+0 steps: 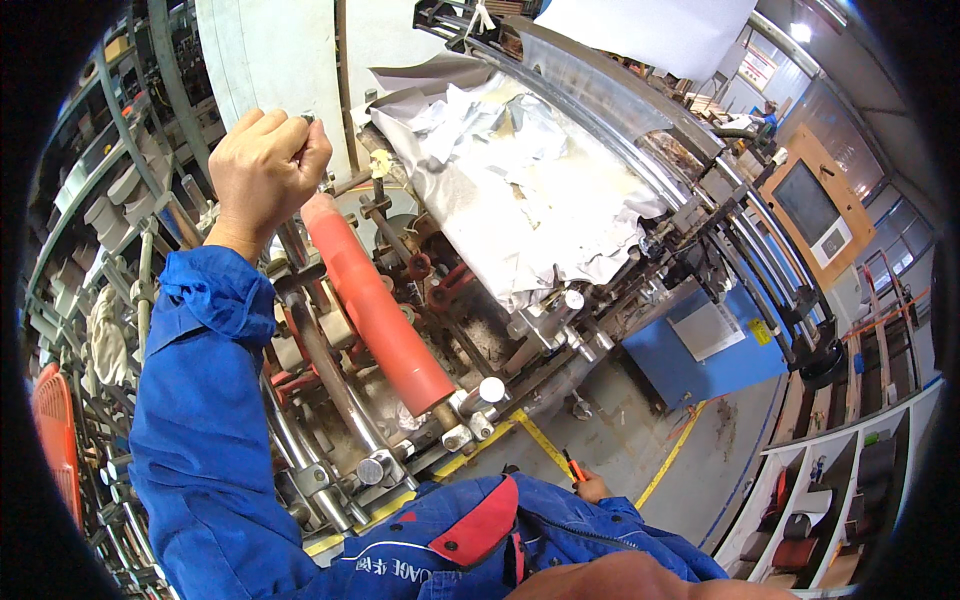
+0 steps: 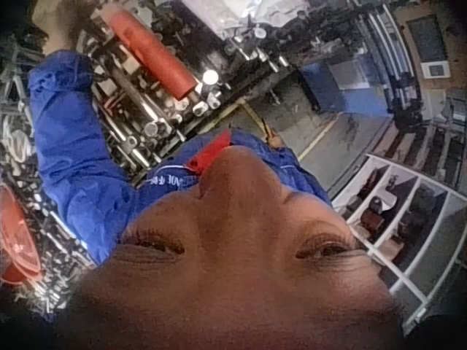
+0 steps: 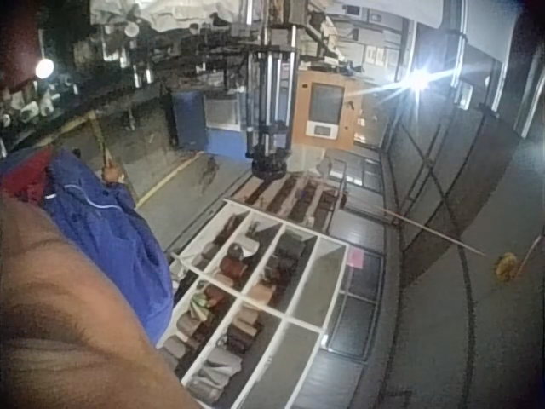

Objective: The person uses a utility knife to trim and remove excess film or foil from a machine's roller and guide area. They repeatedly cut and pull away loose material, occasionally walking to retrieve the tool and returning to continue trimming.

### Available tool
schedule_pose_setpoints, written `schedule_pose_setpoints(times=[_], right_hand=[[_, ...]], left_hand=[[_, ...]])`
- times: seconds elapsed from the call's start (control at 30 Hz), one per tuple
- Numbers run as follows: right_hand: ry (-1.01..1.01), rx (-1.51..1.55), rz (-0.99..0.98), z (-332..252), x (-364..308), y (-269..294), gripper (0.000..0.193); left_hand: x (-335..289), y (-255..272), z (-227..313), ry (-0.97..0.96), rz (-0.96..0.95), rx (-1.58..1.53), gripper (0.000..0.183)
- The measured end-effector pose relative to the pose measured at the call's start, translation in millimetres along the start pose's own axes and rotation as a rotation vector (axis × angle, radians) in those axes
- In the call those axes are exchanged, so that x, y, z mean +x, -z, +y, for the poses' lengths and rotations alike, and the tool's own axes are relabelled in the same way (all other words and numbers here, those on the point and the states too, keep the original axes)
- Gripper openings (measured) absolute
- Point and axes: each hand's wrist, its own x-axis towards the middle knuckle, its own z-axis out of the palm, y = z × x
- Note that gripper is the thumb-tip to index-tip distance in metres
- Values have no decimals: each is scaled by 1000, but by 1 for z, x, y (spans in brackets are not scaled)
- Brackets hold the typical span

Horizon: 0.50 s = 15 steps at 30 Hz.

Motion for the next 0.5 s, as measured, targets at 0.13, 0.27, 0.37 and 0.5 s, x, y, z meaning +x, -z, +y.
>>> schedule_pose_setpoints(times=[0.13, 0.27, 0.37, 0.5], right_hand=[[56, -50, -5, -1, -2, 1, 45], [43, -48, -11, -5, -5, 1, 45], [25, -30, -9, -6, -6, 0, 44], [0, -4, -4, -5, -7, -1, 44]], left_hand=[[0, 0, 1, 7, -3, 3, 27], [1, -1, 3, 8, 36, -50, 33], [1, -1, 3, 12, 20, -33, 31], [1, 1, 1, 4, -6, 4, 27]])
